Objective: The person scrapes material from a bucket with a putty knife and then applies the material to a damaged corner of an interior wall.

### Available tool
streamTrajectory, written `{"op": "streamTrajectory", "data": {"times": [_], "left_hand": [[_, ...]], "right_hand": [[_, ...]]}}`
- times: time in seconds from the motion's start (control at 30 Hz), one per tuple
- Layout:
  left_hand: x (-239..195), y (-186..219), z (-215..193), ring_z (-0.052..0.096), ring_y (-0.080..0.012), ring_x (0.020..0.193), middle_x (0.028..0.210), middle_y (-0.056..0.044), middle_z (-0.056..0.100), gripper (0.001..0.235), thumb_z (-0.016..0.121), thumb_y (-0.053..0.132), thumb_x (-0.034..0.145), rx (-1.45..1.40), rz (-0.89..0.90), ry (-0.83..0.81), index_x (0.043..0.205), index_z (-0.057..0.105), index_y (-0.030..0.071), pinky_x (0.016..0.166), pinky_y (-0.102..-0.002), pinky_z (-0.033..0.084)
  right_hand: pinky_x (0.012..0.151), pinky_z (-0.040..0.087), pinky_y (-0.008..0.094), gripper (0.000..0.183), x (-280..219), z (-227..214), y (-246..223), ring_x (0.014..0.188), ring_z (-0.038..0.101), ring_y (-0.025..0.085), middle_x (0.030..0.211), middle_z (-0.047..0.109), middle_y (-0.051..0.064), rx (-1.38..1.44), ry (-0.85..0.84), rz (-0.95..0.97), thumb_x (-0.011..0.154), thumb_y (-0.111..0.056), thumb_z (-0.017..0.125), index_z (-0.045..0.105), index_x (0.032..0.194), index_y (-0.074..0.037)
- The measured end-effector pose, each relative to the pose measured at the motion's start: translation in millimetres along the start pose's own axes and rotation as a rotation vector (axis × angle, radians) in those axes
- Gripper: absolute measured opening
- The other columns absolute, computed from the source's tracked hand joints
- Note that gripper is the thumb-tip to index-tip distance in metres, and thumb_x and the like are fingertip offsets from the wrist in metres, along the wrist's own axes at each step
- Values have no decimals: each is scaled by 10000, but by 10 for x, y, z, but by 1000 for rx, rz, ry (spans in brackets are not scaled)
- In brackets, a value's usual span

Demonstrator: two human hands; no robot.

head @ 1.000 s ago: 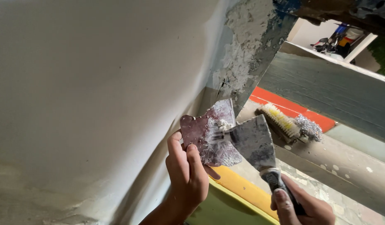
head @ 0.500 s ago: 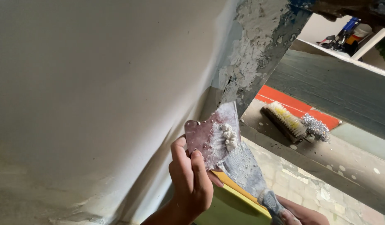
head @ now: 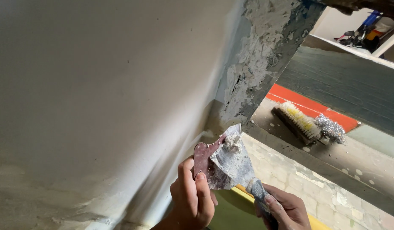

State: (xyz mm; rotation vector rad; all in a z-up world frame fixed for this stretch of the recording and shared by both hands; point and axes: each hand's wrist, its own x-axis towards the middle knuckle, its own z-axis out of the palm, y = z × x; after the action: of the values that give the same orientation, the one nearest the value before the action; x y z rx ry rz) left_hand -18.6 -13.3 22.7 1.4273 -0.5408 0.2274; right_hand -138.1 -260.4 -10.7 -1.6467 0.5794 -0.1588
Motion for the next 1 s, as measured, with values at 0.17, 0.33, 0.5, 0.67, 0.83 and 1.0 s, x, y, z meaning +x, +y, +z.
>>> {"op": "streamTrajectory", "data": {"times": [0.17, 0.33, 0.5, 0.67, 0.83, 1.0], "left_hand": [[-38, -37, -9, 552, -96, 362, 646, -71, 638, 308, 397, 75, 984, -110, -190, 94, 1248, 459, -70, 316, -251, 470], [-15, -96, -64, 579, -90, 414, 715, -76, 651, 322, 354, 89, 1007, -185, -214, 45, 1283, 395, -71, 362, -237, 520], [64, -90, -73, 597, -100, 434, 779, -92, 668, 305, 344, 84, 1009, -215, -195, 25, 1270, 377, -72, 381, -237, 530], [178, -125, -13, 618, -196, 702, 936, -151, 631, 120, 359, 17, 1174, -3, 320, 177, 1267, 373, -57, 674, -331, 544], [240, -238, 47, 604, -121, 480, 795, -133, 671, 251, 410, 15, 989, -219, -53, 154, 1220, 394, -80, 440, -266, 501], [291, -292, 82, 574, -130, 524, 814, -156, 661, 260, 402, 12, 1021, -227, -5, 165, 1260, 384, -87, 501, -268, 484]], "right_hand": [[856, 546, 292, 384, -63, 197, -195, 954, 728, 198, 972, 758, 177, -186, -72, -544, 789, 14, 800, 657, 1135, 100], [772, 595, 282, 373, -100, 315, -355, 838, 779, 184, 913, 771, 158, -484, 175, -543, 711, -19, 838, 734, 1065, 36], [722, 581, 274, 419, -88, 353, -603, 800, 774, 159, 925, 761, 118, -696, 214, -752, 723, -46, 802, 682, 1122, 8], [665, 578, 266, 453, 14, 257, -871, 748, 752, 120, 865, 756, 79, -741, 212, -827, 697, -112, 853, 665, 1099, -24], [644, 563, 253, 413, 88, 270, -1020, 700, 700, 101, 838, 742, 65, -745, 217, -879, 723, -106, 854, 680, 1090, -31], [614, 540, 245, 393, 146, 360, -1084, 677, 678, 102, 834, 731, 69, -718, 229, -917, 727, -90, 854, 688, 1076, -16]]}}
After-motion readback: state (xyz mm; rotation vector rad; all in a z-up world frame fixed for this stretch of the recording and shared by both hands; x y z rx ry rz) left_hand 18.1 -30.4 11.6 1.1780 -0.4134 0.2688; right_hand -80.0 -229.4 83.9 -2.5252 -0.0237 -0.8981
